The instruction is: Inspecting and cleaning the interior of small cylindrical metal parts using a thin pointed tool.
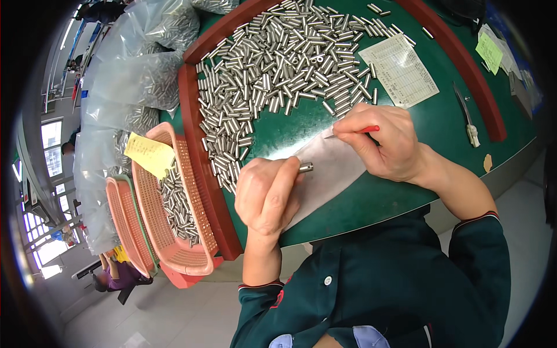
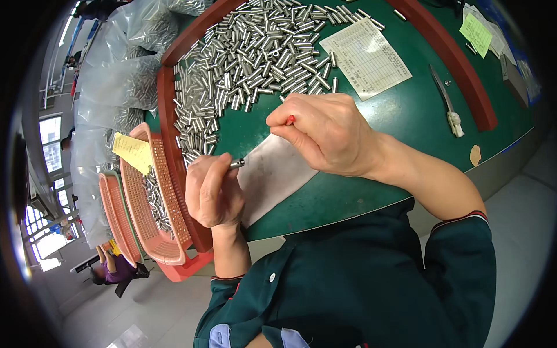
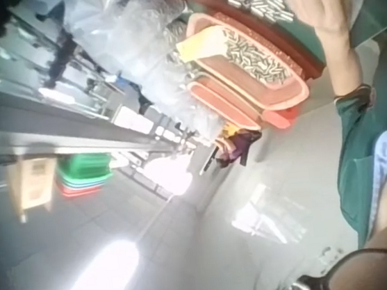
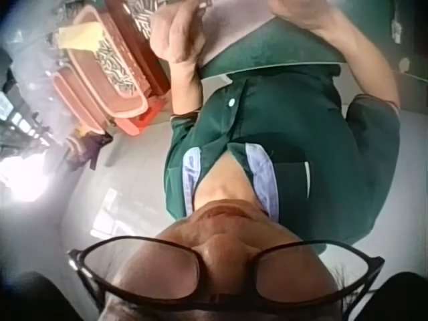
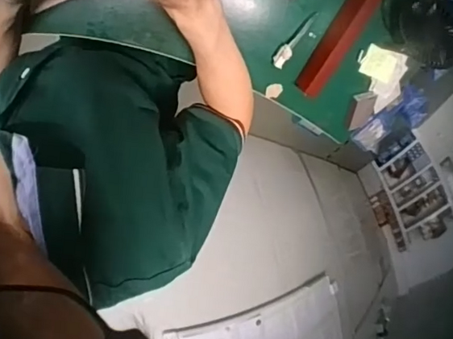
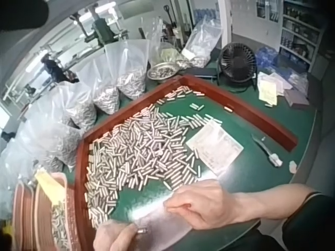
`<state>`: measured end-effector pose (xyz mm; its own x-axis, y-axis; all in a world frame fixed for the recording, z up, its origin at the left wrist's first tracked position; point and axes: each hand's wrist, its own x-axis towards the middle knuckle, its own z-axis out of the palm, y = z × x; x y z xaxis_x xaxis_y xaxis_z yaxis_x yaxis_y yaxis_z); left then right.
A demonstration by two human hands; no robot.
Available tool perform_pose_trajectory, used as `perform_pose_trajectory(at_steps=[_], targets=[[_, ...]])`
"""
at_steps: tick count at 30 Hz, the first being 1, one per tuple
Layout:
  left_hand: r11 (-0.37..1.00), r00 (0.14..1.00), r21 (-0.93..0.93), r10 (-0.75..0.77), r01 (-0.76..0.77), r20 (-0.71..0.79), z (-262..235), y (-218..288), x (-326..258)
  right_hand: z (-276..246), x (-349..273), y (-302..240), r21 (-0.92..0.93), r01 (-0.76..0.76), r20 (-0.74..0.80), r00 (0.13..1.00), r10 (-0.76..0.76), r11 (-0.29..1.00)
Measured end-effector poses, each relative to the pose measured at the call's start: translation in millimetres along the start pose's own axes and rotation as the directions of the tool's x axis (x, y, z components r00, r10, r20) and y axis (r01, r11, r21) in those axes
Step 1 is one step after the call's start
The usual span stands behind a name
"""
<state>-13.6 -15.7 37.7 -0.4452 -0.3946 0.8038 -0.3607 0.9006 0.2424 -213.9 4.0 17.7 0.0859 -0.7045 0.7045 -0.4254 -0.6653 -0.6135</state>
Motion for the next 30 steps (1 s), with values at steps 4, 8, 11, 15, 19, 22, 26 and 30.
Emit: perform_pose_trajectory(at_steps=[4, 8, 11, 15, 19, 22, 26, 30], targets=[[0.955, 0.958, -0.079, -0.286, 0.286, 0.015, -18.7, 13.0, 9.6, 0.5, 0.5, 1.5, 0.016, -0.001, -0.031, 1.000, 0.001, 1.000], [0.367, 0.611, -0.728, -0.787, 0.578, 0.089, -68.0, 44.5, -24.3, 2.7, 3.6, -0.6, 0.023, 0.044, 0.031, 0.999, -0.045, 0.999], [0.022, 0.430, -0.869, -0.875, 0.494, 0.223, -84.3, 65.3, -69.7, 7.1, 4.0, -0.9, 0.013, 0.053, 0.083, 0.995, -0.054, 0.999], [-0.303, 0.307, -0.937, -0.888, 0.174, 0.344, -91.9, 103.3, -126.8, -3.2, -10.4, 0.4, 0.061, -0.090, 0.121, 0.989, 0.082, 0.994], [-0.277, 0.108, -0.961, -0.955, 0.027, 0.278, -91.9, 121.6, -168.6, -5.0, -14.0, -3.9, 0.057, -0.173, 0.130, 0.978, 0.165, 0.983], [-0.225, 0.072, -0.968, -0.973, -0.116, 0.217, -83.5, 124.9, -193.5, -4.5, -16.2, 4.3, 0.029, -0.152, 0.098, 0.984, 0.149, 0.988], [-0.255, 0.086, -0.947, -0.966, -0.195, 0.242, -74.1, 125.2, -201.4, -4.9, -13.7, 2.7, 0.011, -0.158, 0.112, 0.981, 0.156, 0.987], [-0.308, 0.040, -0.918, -0.951, -0.249, 0.308, -68.2, 125.3, -206.7, -2.9, -14.3, 1.5, -0.005, -0.161, 0.104, 0.982, 0.160, 0.987]])
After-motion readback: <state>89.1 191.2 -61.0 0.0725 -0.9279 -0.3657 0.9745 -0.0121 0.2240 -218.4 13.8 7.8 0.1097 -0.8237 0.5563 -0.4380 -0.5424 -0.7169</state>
